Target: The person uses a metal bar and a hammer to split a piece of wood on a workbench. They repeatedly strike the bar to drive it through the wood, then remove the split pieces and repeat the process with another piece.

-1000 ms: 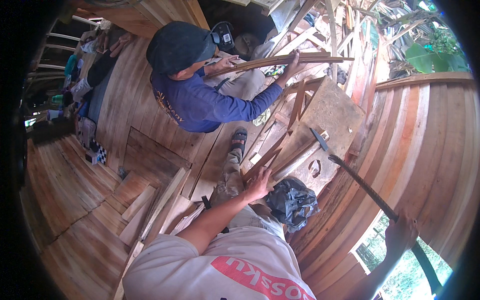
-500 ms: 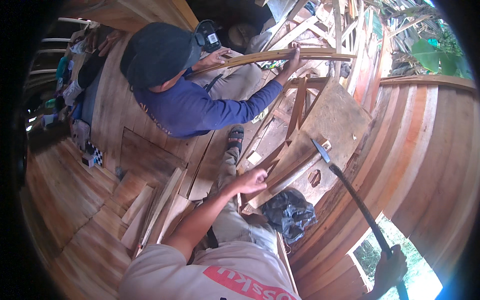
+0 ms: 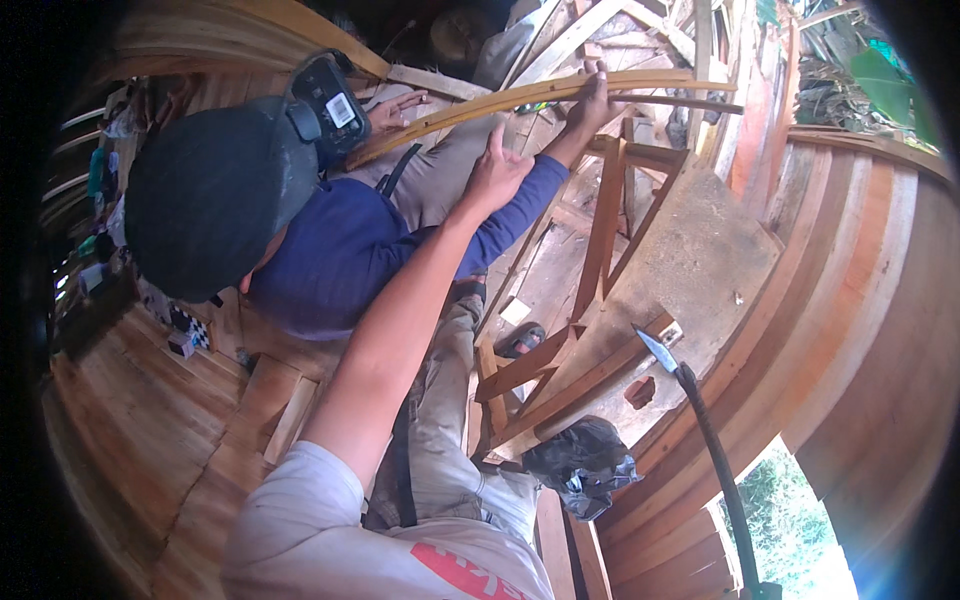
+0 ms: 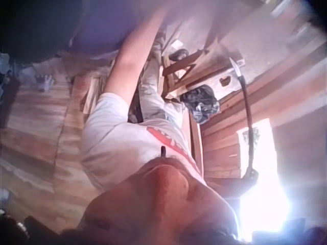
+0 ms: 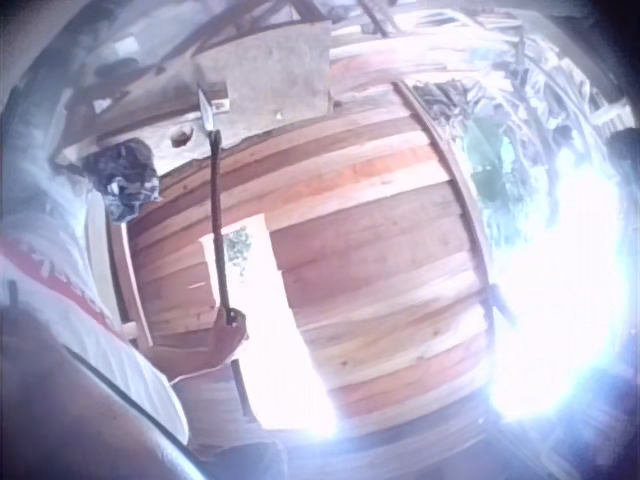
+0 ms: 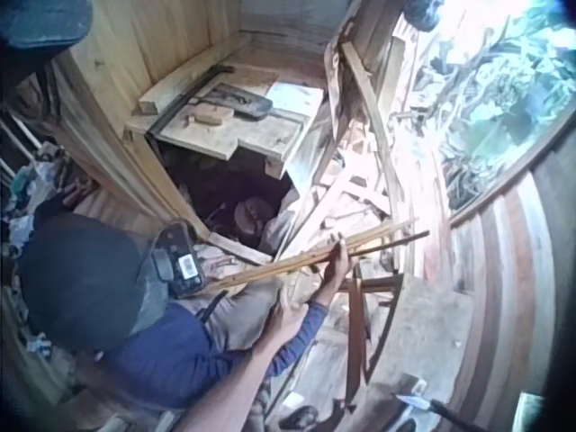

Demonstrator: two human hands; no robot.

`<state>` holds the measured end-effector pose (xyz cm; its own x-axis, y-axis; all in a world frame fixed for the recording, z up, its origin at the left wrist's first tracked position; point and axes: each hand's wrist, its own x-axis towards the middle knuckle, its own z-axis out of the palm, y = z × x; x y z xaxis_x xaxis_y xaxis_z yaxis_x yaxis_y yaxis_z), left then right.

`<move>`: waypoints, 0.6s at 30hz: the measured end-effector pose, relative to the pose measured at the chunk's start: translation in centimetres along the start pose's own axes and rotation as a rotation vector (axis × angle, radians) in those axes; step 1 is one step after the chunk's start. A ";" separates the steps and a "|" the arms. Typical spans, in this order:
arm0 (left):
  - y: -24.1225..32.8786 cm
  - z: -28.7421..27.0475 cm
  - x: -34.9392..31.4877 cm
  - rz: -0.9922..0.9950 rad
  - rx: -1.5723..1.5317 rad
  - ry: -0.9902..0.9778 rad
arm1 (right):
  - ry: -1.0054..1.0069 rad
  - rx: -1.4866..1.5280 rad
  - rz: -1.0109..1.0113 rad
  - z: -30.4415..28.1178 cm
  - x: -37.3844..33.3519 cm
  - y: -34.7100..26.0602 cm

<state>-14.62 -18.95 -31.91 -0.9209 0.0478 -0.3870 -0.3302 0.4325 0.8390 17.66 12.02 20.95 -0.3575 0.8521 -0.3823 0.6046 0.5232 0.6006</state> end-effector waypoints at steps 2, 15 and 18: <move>-0.7 0.2 2.2 -0.061 0.034 -0.044 | -0.025 -0.010 0.054 -0.3 -0.2 -1.2; -3.2 3.2 7.8 -0.096 0.123 -0.022 | -0.020 0.081 -0.105 -0.4 -0.6 0.3; -1.4 4.0 8.0 -0.096 0.098 -0.067 | -0.009 0.033 -0.091 0.0 -0.7 0.9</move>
<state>-20.65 -15.52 -37.71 -0.8689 0.0605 -0.4913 -0.3914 0.5235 0.7568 18.49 11.88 21.80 -0.4056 0.8010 -0.4403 0.5936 0.5971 0.5395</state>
